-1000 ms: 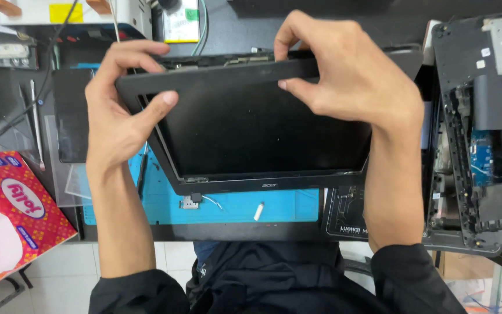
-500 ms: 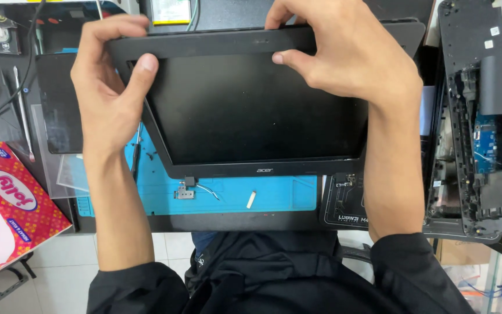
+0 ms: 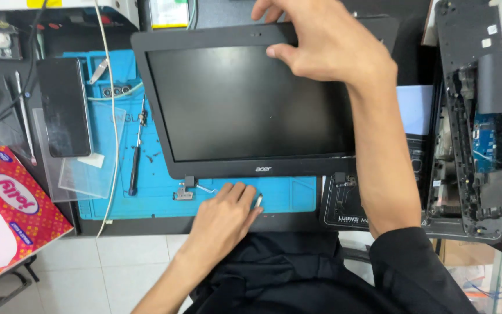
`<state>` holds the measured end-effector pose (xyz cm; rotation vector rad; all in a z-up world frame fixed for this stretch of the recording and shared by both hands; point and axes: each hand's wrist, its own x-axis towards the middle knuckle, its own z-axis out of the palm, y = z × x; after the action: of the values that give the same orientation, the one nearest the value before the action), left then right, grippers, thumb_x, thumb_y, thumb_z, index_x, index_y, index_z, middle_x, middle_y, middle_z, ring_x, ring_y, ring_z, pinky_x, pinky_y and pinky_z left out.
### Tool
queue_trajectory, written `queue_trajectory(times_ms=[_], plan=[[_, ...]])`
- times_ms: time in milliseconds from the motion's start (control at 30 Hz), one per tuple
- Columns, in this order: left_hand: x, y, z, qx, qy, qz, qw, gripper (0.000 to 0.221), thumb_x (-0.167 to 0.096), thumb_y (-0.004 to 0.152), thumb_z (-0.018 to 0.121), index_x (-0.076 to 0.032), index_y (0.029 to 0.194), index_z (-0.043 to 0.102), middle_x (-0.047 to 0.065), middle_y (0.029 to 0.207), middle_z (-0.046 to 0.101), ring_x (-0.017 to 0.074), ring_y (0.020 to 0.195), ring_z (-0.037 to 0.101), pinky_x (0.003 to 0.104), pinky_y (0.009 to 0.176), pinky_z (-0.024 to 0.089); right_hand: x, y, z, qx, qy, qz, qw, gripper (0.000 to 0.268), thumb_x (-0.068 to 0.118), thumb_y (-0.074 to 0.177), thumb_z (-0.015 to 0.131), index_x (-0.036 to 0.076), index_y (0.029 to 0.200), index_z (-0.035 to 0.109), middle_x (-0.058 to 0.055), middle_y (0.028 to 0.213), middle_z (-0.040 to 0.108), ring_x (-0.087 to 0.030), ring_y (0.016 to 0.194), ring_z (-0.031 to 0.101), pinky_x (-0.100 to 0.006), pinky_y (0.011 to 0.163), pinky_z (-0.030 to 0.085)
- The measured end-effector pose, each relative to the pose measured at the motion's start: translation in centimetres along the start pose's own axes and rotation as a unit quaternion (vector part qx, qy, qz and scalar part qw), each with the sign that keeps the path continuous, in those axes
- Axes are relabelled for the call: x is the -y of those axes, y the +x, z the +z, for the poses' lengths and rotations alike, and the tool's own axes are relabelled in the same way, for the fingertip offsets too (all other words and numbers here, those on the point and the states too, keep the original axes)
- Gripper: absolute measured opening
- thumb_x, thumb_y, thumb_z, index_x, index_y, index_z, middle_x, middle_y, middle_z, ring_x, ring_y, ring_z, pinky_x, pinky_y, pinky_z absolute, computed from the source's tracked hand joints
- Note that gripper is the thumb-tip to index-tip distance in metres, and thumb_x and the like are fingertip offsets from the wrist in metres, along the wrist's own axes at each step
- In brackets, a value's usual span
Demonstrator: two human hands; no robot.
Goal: The person uses a screwdriver to fasten screws onto the laptop screen assembly. They then attach the plastic bezel around the screen, aligning the edges and snapping it into place. Finally, they connect a ribbon cable to the back of the screen assembly.
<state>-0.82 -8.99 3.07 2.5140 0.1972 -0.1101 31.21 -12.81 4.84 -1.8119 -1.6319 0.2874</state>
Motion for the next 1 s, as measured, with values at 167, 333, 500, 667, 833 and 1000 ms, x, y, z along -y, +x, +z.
queue_trajectory(times_ms=[167, 333, 500, 667, 833, 1000], plan=[[-0.4, 0.0, 1.2, -0.003, 0.008, -0.003, 1.000, 0.021, -0.019, 0.087, 0.074, -0.003, 0.089, 0.060, 0.011, 0.085, 0.062, 0.0294, 0.083, 0.065, 0.041, 0.059, 0.054, -1.9, 0.4, 1.5, 0.014, 0.000, 0.006, 1.000, 0.042, 0.000, 0.084, 0.078, 0.000, 0.123, 0.064, -0.016, 0.117, 0.070, -0.033, 0.114, 0.068, -0.043, 0.096, 0.054], [-0.1, 0.2, 1.1, -0.002, 0.007, 0.015, 1.000, 0.017, -0.015, 0.090, 0.071, -0.004, 0.088, 0.059, 0.011, 0.086, 0.062, 0.0298, 0.083, 0.065, 0.043, 0.061, 0.053, -2.7, 0.3, 3.1, 0.025, 0.005, 0.016, 1.000, 0.040, 0.001, 0.083, 0.072, -0.001, 0.122, 0.063, -0.018, 0.116, 0.070, -0.036, 0.115, 0.066, -0.044, 0.099, 0.053], [-0.2, 1.7, -2.3, -0.027, -0.130, -0.027, 0.991, 0.017, -0.017, 0.092, 0.070, -0.002, 0.093, 0.062, 0.012, 0.087, 0.067, 0.0343, 0.071, 0.066, 0.045, 0.060, 0.050, -3.2, -0.1, 4.4, 0.032, 0.010, 0.055, 0.998, 0.043, 0.004, 0.083, 0.071, 0.001, 0.125, 0.064, -0.017, 0.122, 0.067, -0.037, 0.121, 0.058, -0.045, 0.106, 0.044], [0.3, 3.4, -3.9, -0.083, -0.199, -0.100, 0.971, 0.015, -0.017, 0.093, 0.070, -0.003, 0.094, 0.066, 0.009, 0.081, 0.069, 0.0240, 0.066, 0.068, 0.036, 0.057, 0.052, -2.1, -0.7, 4.4, 0.033, 0.007, 0.090, 0.995, 0.046, 0.006, 0.083, 0.071, 0.003, 0.129, 0.064, -0.016, 0.124, 0.066, -0.037, 0.123, 0.055, -0.045, 0.107, 0.043], [1.1, 4.7, -4.2, -0.141, -0.240, -0.157, 0.948, 0.013, -0.013, 0.091, 0.072, -0.002, 0.094, 0.068, 0.007, 0.076, 0.070, 0.0128, 0.063, 0.066, 0.028, 0.054, 0.051, 0.6, -2.5, 4.2, -0.030, -0.035, 0.058, 0.997, 0.049, 0.007, 0.083, 0.076, 0.002, 0.130, 0.064, -0.017, 0.129, 0.064, -0.037, 0.124, 0.055, -0.049, 0.110, 0.040], [2.0, 5.9, -3.1, -0.197, -0.268, -0.183, 0.925, 0.012, -0.013, 0.095, 0.071, -0.002, 0.099, 0.070, 0.005, 0.082, 0.072, 0.0085, 0.066, 0.062, 0.025, 0.054, 0.048, 5.7, -4.6, 3.6, 0.013, 0.200, 0.078, 0.977, 0.046, 0.007, 0.083, 0.078, 0.004, 0.127, 0.066, -0.011, 0.118, 0.069, -0.024, 0.103, 0.072, -0.037, 0.094, 0.057]])
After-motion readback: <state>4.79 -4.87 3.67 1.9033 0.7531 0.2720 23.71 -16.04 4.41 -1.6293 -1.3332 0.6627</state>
